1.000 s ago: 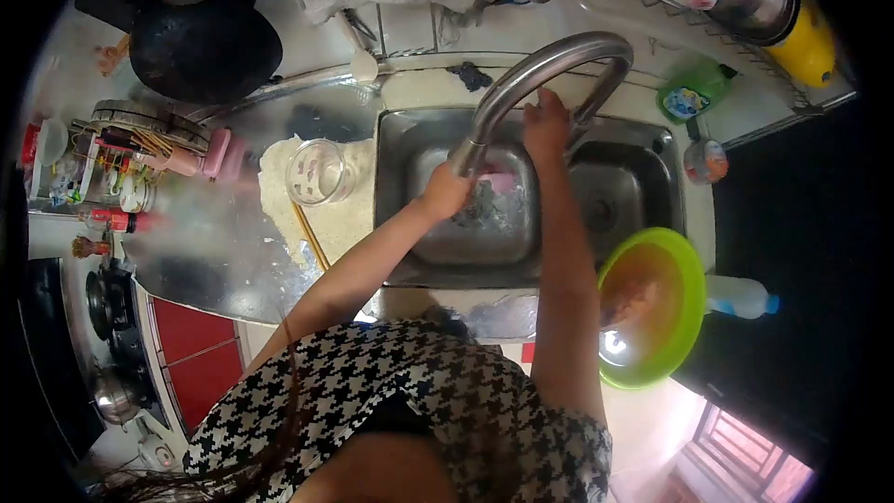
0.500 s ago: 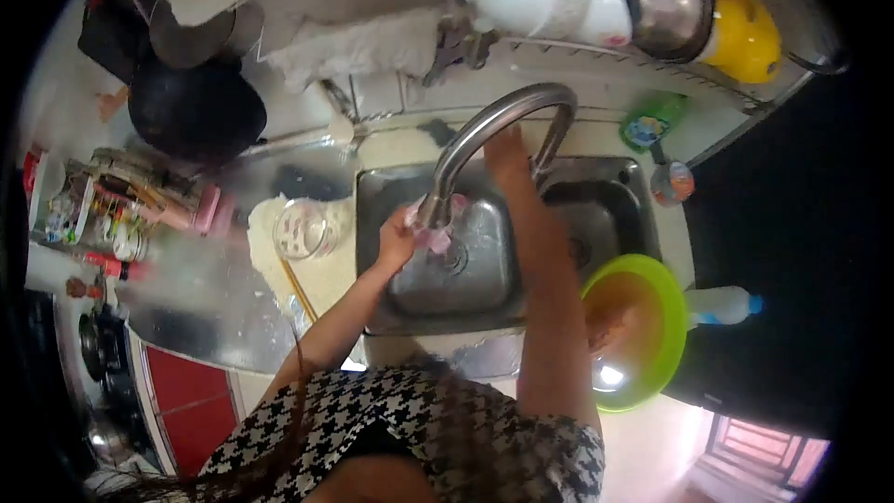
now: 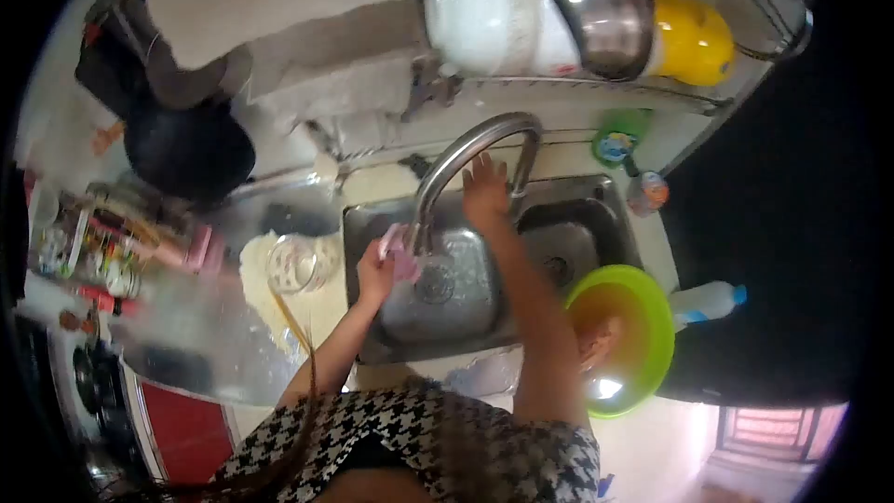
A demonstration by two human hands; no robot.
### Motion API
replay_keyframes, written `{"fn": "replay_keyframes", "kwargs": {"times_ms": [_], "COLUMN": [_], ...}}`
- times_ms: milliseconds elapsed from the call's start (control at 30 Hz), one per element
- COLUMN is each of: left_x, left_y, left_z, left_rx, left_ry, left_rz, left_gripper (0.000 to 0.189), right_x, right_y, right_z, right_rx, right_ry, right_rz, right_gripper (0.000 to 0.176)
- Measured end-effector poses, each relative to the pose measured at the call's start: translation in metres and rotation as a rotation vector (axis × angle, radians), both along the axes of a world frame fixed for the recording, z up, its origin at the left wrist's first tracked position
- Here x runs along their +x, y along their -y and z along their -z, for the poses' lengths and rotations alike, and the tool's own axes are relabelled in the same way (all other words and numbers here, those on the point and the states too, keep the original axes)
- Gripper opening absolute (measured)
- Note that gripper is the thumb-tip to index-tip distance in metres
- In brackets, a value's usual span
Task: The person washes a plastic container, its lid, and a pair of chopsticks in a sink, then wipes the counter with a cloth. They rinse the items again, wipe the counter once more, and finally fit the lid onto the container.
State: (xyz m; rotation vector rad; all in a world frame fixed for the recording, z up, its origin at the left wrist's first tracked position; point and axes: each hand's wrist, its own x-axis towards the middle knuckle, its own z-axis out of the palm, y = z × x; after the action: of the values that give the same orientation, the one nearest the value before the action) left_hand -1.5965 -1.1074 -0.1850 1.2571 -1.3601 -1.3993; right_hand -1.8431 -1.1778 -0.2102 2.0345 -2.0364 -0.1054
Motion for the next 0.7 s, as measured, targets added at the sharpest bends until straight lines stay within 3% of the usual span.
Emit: {"fn": "replay_keyframes", "kwargs": {"times_ms": [33,67,100,133,167,233,267,367,400,433,500,567,633,667,700], "left_x": [0.006,0.013,0.021,0.030,0.039,0.050,0.056,0.074,0.080,0.087,0.106,0.128,0.152,0.161,0.170], "left_y": [0.002,0.001,-0.002,-0.005,-0.012,-0.024,-0.029,-0.050,-0.057,-0.060,-0.065,-0.074,-0.072,-0.068,-0.061], "left_z": [0.022,0.037,0.042,0.046,0.050,0.053,0.055,0.051,0.044,0.037,0.032,0.037,0.050,0.051,0.052], "left_rx": [-0.322,-0.631,-0.657,-0.676,-0.631,-0.692,-0.661,-0.756,-0.777,-0.806,-0.821,-0.529,-0.256,-0.147,-0.037], "left_ry": [0.218,0.448,0.508,0.569,0.594,0.568,0.585,0.549,0.609,0.667,0.573,0.448,0.211,0.115,0.019], "left_rz": [-0.012,-0.021,0.062,0.146,0.105,0.351,0.320,0.377,0.305,0.236,0.134,-0.238,-0.439,-0.533,-0.623], "left_gripper": [0.030,0.025,0.023,0.020,0.020,0.034,0.034,0.028,0.031,0.035,0.033,0.029,0.027,0.028,0.029], "right_x": [0.008,0.016,0.026,0.039,0.057,0.086,0.097,0.109,0.116,0.120,0.117,0.119,0.136,0.143,0.153], "right_y": [-0.012,-0.026,-0.041,-0.052,-0.065,-0.092,-0.101,-0.121,-0.129,-0.132,-0.134,-0.133,-0.126,-0.121,-0.110], "right_z": [0.011,0.022,0.035,0.049,0.051,0.033,0.042,0.077,0.073,0.077,0.086,0.095,0.056,0.044,0.033], "right_rx": [0.023,0.064,0.120,0.091,0.133,0.299,0.139,0.317,0.102,0.111,0.212,0.276,0.308,0.314,0.139], "right_ry": [0.010,0.246,0.487,0.569,0.584,0.881,1.027,0.997,0.933,0.937,0.781,0.655,0.851,0.844,0.913], "right_rz": [-0.039,-0.187,-0.331,-0.423,-0.469,-0.451,-0.593,-0.527,-0.543,-0.560,-0.140,-0.060,0.077,0.073,-0.101], "right_gripper": [0.053,0.063,0.074,0.085,0.085,0.076,0.063,0.052,0.046,0.046,0.043,0.044,0.049,0.049,0.052]}}
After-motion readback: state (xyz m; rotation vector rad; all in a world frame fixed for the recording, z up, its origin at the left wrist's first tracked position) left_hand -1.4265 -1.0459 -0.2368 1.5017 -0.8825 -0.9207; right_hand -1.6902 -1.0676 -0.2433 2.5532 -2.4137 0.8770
